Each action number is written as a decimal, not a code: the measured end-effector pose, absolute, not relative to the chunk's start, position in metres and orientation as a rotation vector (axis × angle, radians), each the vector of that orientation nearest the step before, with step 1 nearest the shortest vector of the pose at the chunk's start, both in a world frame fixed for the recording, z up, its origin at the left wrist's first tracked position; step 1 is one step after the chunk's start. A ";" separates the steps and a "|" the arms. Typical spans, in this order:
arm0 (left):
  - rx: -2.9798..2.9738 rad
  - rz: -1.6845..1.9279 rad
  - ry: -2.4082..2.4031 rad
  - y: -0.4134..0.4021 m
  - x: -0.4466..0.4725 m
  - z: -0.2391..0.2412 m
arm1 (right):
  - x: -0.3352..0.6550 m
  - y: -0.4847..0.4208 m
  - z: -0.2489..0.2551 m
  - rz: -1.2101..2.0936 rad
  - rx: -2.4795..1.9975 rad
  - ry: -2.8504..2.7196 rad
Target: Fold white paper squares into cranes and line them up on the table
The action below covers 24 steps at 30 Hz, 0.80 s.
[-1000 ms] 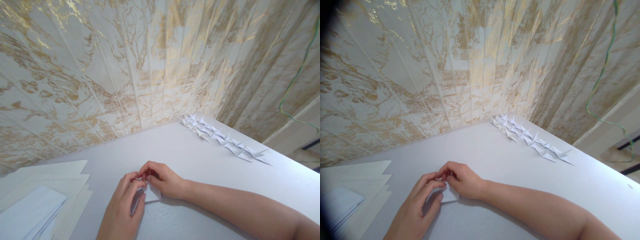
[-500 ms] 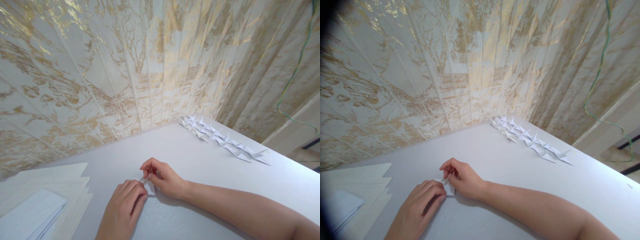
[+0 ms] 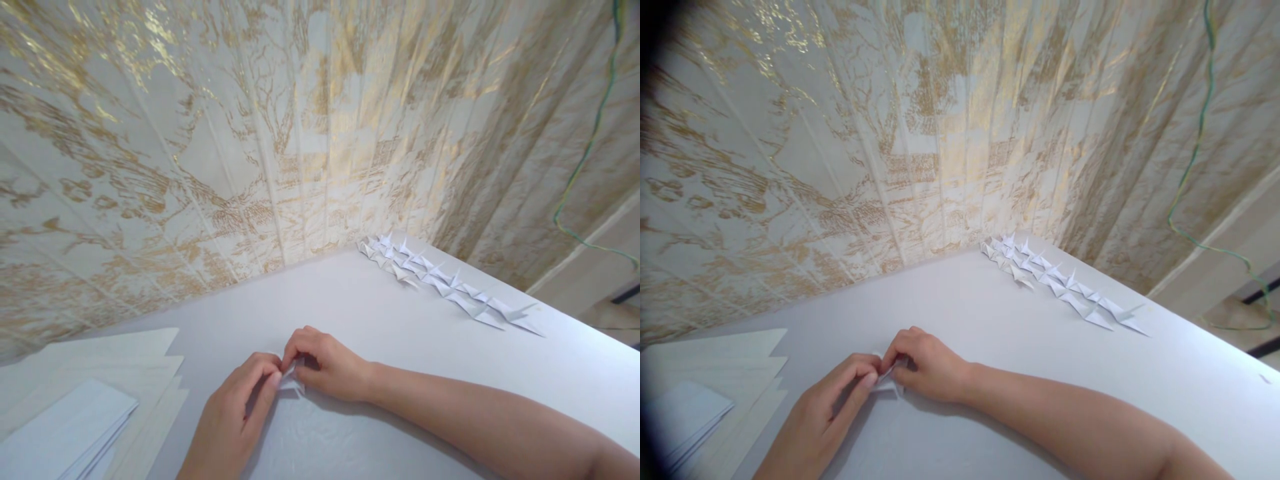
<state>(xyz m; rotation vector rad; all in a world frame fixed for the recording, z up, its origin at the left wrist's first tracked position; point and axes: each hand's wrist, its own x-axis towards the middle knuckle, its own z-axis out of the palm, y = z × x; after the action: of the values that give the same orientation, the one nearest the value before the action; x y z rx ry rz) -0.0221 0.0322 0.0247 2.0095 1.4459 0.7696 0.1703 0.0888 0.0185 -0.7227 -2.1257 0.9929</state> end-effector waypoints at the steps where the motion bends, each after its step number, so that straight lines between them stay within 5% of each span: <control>1: 2.015 0.766 1.427 0.032 -0.021 0.024 | 0.170 0.089 0.018 0.993 -0.731 -2.121; 24: 2.399 0.668 1.534 0.042 -0.011 0.013 | 0.172 0.091 0.022 0.894 -0.805 -2.201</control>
<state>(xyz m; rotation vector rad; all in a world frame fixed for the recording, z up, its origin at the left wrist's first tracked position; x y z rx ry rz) -0.0114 0.0420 0.0131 2.3988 1.5344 0.6675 0.1716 0.0909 0.0223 -0.8049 -2.2011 0.8940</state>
